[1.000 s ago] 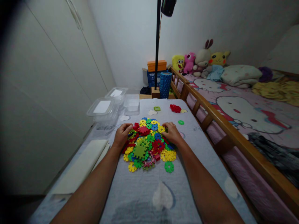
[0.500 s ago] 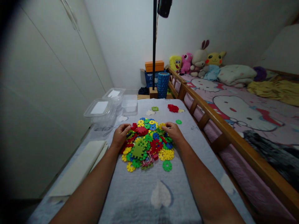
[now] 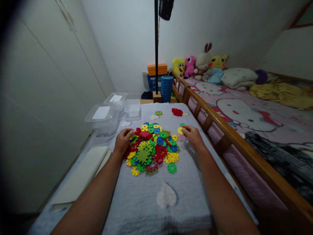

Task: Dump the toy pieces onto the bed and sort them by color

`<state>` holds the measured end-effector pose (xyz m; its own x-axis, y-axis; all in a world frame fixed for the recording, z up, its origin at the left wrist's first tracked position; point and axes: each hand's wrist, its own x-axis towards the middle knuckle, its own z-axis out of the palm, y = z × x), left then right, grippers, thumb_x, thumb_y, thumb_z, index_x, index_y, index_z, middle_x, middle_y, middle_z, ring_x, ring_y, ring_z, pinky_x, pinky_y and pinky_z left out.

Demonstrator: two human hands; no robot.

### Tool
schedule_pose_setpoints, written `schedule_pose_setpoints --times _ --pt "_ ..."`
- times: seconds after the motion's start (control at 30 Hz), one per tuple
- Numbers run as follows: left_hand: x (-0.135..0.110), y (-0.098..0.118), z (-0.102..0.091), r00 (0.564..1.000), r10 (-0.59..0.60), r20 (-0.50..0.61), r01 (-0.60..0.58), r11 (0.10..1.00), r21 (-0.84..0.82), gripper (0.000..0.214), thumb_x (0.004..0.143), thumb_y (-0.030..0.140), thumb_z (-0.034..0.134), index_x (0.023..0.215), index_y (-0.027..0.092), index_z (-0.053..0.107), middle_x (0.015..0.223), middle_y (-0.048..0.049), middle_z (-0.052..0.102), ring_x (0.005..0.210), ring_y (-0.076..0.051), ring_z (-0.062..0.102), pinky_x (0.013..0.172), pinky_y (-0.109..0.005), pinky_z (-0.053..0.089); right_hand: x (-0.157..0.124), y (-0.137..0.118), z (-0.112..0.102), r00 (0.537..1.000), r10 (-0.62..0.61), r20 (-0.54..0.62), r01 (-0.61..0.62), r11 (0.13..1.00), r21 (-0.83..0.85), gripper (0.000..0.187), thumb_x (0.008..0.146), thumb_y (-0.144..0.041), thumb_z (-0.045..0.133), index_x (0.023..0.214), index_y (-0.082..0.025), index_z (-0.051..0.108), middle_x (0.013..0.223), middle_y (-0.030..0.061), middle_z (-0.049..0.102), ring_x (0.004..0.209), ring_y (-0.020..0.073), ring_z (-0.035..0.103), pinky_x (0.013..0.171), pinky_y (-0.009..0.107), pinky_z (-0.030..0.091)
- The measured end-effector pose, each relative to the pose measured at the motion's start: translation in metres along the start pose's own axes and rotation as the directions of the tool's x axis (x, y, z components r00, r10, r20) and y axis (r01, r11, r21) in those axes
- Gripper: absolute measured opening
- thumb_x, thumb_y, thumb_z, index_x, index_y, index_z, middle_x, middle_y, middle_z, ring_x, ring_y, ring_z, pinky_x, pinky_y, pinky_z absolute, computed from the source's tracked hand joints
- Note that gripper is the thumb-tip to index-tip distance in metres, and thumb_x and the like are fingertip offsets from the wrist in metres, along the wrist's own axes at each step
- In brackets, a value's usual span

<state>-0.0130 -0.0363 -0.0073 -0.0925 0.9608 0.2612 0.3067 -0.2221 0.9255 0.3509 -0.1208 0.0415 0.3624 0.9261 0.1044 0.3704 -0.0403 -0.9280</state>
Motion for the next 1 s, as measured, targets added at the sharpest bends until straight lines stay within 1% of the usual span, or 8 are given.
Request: schedule_pose_setpoints --times 0.13,0.27,0.43,0.53,0.63,0.7,0.87,1.0 --pt "0.001 -0.002 -0.001 1.000 0.011 0.000 -0.011 1.000 0.023 0.035 0.079 0.052 0.062 0.091 0.020 0.071 0.096 -0.0066 0.071 0.094 -0.024 0.064 0.091 -0.038 0.050 -0.002 0.033 -0.031 0.987 0.025 -0.162 -0.054 0.983 -0.174 0.027 0.068 -0.040 0.065 0.086 -0.019 0.068 0.064 -0.0013 0.060 0.056 0.0145 0.051 0.053 0.027 0.037" --pt "0.000 -0.003 -0.001 1.000 0.026 -0.002 -0.026 0.999 0.041 0.034 0.079 0.052 0.062 0.090 0.021 0.071 0.096 -0.0066 0.071 0.096 -0.024 0.064 0.091 -0.037 0.051 -0.007 0.055 -0.035 0.997 -0.019 -0.075 -0.002 0.962 -0.273 0.019 0.069 -0.038 0.062 0.077 -0.020 0.065 0.067 0.0012 0.065 0.064 0.0178 0.058 0.058 0.028 0.041" --pt "0.000 -0.005 -0.002 0.999 0.040 0.008 -0.041 0.997 0.071 0.035 0.079 0.053 0.063 0.090 0.021 0.071 0.097 -0.0066 0.071 0.097 -0.024 0.064 0.091 -0.036 0.051 -0.007 0.059 -0.029 0.998 -0.062 -0.002 0.055 0.911 -0.409 0.016 0.072 -0.034 0.059 0.077 -0.020 0.066 0.071 0.0020 0.066 0.069 0.0195 0.060 0.066 0.032 0.042" --pt "-0.001 -0.005 -0.003 0.999 0.038 0.017 -0.040 0.996 0.083 0.035 0.080 0.053 0.062 0.091 0.021 0.071 0.096 -0.0064 0.071 0.097 -0.023 0.064 0.091 -0.035 0.051 -0.005 0.060 -0.031 0.993 -0.119 -0.018 0.091 0.840 -0.535 0.014 0.072 -0.029 0.059 0.077 -0.020 0.068 0.078 0.0043 0.067 0.078 0.0211 0.060 0.076 0.034 0.044" --pt "-0.001 -0.002 -0.002 0.999 0.043 0.024 -0.045 0.994 0.103 0.034 0.080 0.051 0.061 0.090 0.020 0.071 0.095 -0.0062 0.070 0.097 -0.023 0.064 0.094 -0.036 0.049 -0.006 0.058 -0.031 0.974 -0.211 -0.088 0.111 0.775 -0.623 0.021 0.074 -0.027 0.061 0.089 -0.019 0.073 0.095 0.0088 0.070 0.092 0.0247 0.060 0.090 0.039 0.043" --pt "-0.001 0.000 -0.002 0.999 0.041 0.028 -0.044 0.993 0.111 0.034 0.080 0.051 0.060 0.089 0.020 0.071 0.094 -0.0062 0.070 0.097 -0.024 0.063 0.096 -0.037 0.049 -0.008 0.053 -0.026 0.963 -0.258 -0.078 0.151 0.755 -0.638 0.023 0.079 -0.027 0.061 0.096 -0.020 0.075 0.103 0.0105 0.071 0.100 0.0263 0.060 0.096 0.040 0.041" --pt "-0.002 0.001 0.000 0.999 0.027 0.028 -0.029 0.995 0.094 0.035 0.079 0.053 0.061 0.089 0.020 0.070 0.095 -0.0064 0.070 0.098 -0.024 0.063 0.095 -0.037 0.049 -0.017 0.036 0.004 0.938 -0.318 0.138 0.335 0.733 -0.591 0.028 0.090 -0.026 0.054 0.108 -0.021 0.075 0.117 0.0096 0.073 0.112 0.0269 0.056 0.102 0.042 0.034" --pt "-0.003 0.000 -0.001 0.999 0.026 0.021 -0.028 0.994 0.101 0.036 0.079 0.053 0.061 0.089 0.020 0.070 0.096 -0.0071 0.070 0.099 -0.025 0.063 0.096 -0.039 0.049 -0.023 0.033 0.029 0.943 -0.271 0.192 0.331 0.720 -0.609 0.042 0.091 -0.022 0.052 0.130 -0.022 0.067 0.133 0.0107 0.068 0.116 0.0308 0.051 0.098 0.044 0.035"
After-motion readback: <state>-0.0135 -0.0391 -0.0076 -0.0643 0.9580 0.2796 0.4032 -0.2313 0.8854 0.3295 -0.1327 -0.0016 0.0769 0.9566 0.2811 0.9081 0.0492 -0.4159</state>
